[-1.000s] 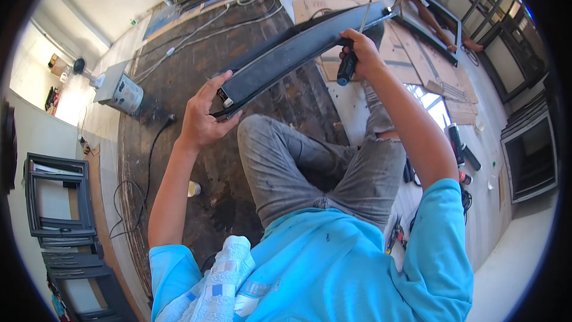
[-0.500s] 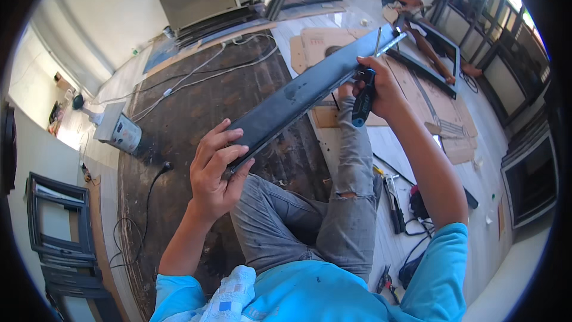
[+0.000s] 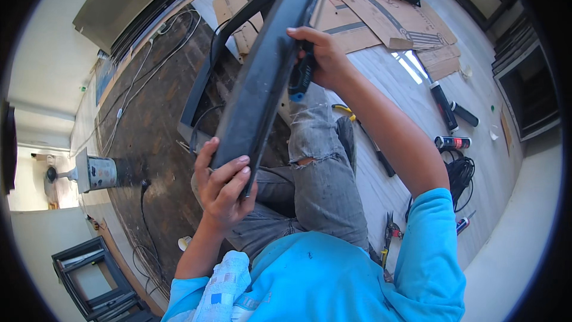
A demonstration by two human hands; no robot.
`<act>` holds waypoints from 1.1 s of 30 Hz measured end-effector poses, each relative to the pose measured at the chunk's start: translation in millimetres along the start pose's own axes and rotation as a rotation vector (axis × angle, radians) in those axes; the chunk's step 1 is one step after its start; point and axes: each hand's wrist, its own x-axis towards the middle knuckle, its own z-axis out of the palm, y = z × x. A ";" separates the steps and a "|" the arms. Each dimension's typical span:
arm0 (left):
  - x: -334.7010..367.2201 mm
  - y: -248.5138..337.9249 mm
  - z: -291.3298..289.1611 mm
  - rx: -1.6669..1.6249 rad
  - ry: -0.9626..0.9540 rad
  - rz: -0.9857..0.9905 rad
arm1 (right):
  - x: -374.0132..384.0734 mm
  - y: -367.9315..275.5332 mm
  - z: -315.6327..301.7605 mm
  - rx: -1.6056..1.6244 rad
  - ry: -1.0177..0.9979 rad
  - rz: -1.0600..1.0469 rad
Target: Assemble a metal window frame by inserting rubber seals and adjusting components with a screwdriver.
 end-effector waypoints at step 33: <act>47.6 -45.9 -76.6 -0.016 0.289 -0.068 | -1.4 -40.5 64.8 -0.146 0.032 -0.211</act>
